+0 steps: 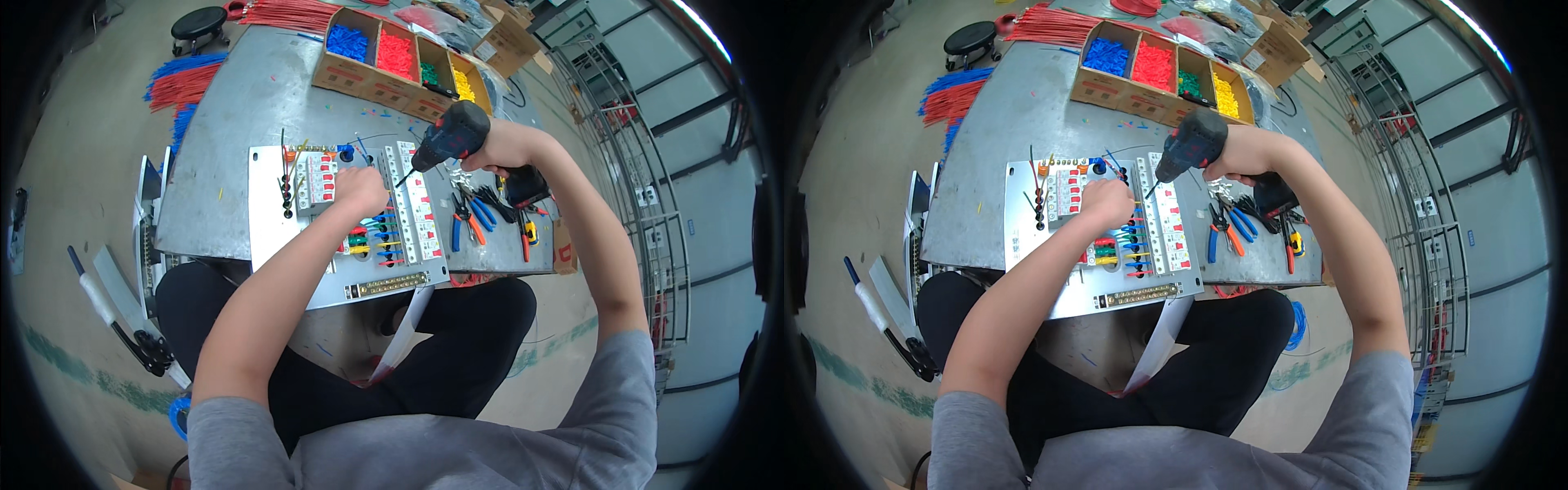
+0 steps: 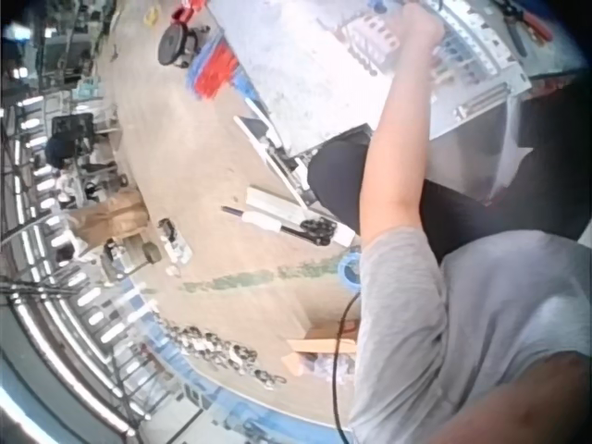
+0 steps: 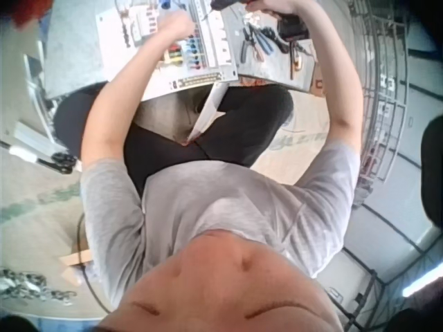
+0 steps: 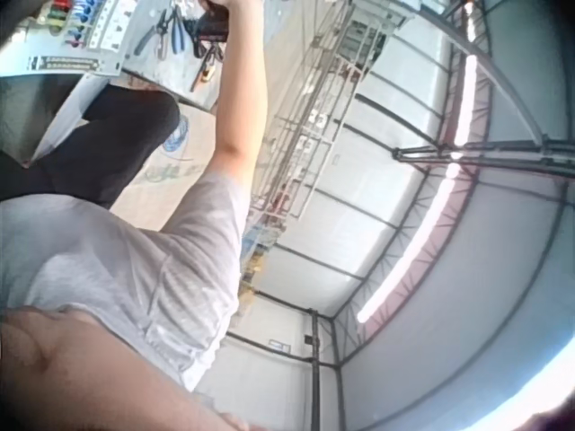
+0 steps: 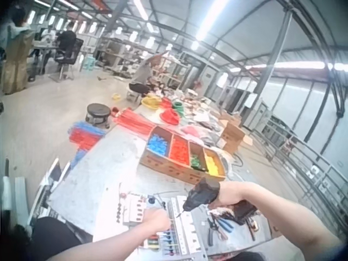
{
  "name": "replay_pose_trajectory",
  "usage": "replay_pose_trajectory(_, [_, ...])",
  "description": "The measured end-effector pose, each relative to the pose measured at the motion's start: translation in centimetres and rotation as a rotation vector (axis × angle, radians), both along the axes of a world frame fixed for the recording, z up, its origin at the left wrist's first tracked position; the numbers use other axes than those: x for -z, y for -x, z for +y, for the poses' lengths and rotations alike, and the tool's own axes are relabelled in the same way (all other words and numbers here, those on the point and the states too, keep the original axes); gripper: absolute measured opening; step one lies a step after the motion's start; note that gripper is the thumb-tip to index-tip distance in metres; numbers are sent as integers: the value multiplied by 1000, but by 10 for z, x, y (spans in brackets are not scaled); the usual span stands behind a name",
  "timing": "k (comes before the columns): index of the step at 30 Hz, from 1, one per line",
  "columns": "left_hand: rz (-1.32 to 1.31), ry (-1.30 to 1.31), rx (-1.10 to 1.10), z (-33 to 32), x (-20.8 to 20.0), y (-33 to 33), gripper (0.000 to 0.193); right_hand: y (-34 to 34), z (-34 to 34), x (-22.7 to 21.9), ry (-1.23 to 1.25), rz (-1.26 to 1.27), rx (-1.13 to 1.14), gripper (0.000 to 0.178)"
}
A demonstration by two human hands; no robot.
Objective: The person is assembling an electrical panel by connecting colored wires to circuit breakers and terminal blocks. They use a power drill to tighten screws and organize the wiring on the metal panel.
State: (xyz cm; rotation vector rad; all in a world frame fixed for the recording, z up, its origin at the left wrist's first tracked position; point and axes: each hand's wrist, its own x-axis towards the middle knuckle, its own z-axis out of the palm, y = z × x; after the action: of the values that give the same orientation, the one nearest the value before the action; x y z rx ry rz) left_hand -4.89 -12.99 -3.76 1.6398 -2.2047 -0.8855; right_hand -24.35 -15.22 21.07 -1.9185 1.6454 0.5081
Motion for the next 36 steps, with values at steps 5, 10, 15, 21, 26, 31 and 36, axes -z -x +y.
replay_pose_trajectory(5, [-7, 67, 6, 5, -2, 0, 29, 4, 0, -11, -30, -86, 50, 22])
replay_pose_trajectory(10, [62, 80, -41, 10, -6, 0, 22, 20, 15, -57, 181, -37, 81, 18])
replay_pose_trajectory(15, [-19, 88, 67, 4, -8, -16, 19, 37, 62, -64, 442, -429, 224, 30])
replay_pose_trajectory(21, [-375, 219, 283, 18, -65, -32, 28, 152, 93, 68, 707, -1120, 563, 38])
replay_pose_trajectory(26, [-290, 383, 261, 40, -47, -61, 21, 196, 105, 150, 928, -1284, 861, 27])
replay_pose_trajectory(31, [-365, 276, 249, 31, -40, -19, 23, 257, 127, 170, 1027, -1252, 1021, 29])
replay_pose_trajectory(36, [-254, 261, 182, 25, -38, -12, 24, 304, 154, 187, 1082, -1172, 1054, 31])
